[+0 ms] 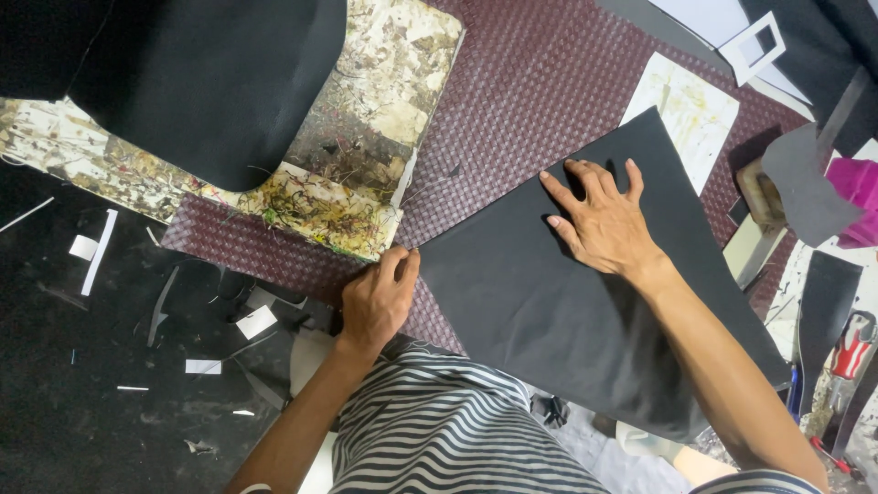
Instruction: Measuring and marking leather fabric using a metal ruler and a marking tool on a workshop table.
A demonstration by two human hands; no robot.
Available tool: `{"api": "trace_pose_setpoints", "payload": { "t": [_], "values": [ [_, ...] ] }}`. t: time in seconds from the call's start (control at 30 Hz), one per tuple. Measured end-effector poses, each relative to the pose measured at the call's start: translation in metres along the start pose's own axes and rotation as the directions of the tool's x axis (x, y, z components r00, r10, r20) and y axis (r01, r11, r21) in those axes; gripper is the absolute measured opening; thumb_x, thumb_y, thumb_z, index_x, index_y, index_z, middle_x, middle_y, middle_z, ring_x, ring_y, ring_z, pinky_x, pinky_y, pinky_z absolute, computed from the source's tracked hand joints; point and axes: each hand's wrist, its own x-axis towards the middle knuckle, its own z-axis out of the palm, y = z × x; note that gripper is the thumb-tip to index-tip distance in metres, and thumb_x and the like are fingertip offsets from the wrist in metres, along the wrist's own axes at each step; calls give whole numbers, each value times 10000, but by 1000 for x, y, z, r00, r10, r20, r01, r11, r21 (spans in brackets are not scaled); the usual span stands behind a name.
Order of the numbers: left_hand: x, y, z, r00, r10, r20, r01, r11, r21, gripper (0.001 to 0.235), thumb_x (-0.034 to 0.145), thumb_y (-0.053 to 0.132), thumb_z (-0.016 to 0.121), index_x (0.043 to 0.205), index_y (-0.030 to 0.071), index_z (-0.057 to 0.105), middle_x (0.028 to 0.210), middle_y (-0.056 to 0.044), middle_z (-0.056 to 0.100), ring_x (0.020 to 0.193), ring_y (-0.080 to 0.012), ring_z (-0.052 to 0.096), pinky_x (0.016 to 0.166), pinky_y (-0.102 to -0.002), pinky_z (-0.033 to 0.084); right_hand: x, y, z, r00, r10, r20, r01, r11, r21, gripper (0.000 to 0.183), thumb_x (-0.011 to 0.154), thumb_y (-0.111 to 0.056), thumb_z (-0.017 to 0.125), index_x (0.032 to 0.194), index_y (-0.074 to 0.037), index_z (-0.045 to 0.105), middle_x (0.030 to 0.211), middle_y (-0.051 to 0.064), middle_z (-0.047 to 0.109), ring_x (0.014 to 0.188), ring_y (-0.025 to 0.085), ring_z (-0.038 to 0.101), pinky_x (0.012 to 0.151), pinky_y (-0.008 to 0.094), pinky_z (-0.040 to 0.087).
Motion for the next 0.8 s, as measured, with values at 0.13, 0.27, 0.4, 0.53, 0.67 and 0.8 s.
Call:
{"api": "trace_pose_setpoints", "payload": {
  "t": [0.13,0.27,0.4,0.53,0.67,0.8],
  "values": [
    [11,0,-12,1000,11,3,-11,1000,18,218,1054,153,516,1009,186,727,958,38,613,561,-88,577,503,-206,493,0,-1,2,1000,15,-7,-15,1000,3,588,1090,-517,324,1590,-236,456,1460,205,479,1439,354,406,1115,689,62],
    [23,2,-34,999,3,32,-4,1000,14,244,1053,126,496,1052,159,738,955,-16,621,557,-155,548,502,-271,458,1,-2,2,999,33,-28,-33,999,-3,569,1099,-518,327,1571,-243,484,1470,208,473,1455,370,382,1118,696,54],
    [22,2,-36,999,13,49,-13,1000,8,318,1053,115,433,1091,141,749,988,-33,627,596,-186,514,518,-322,396,2,-2,5,996,41,-82,-42,999,-14,561,1108,-517,330,1554,-236,523,1461,221,461,1461,399,346,1125,693,2],
    [29,4,-40,996,82,31,-82,997,11,309,1033,68,422,1103,57,724,1079,-96,655,632,-228,504,532,-339,374,2,-1,14,993,-15,-118,6,997,-81,554,1109,-494,349,1532,-206,561,1457,188,498,1449,352,366,1139,658,0],
    [38,5,-54,992,106,63,-108,994,16,308,1024,23,418,1110,1,713,1077,-114,655,667,-236,518,541,-336,377,3,0,18,986,-59,-154,43,993,-109,569,1112,-479,337,1516,-159,576,1409,120,590,1400,278,457,1160,625,-4],
    [18,1,-43,962,245,118,-248,969,7,333,972,-35,407,1117,-65,705,1245,-150,663,846,-267,584,612,-344,403,3,-5,11,984,-73,-165,58,994,-94,560,1118,-450,344,1492,-111,588,1395,114,613,1376,292,481,1147,642,10]
  ]
}}
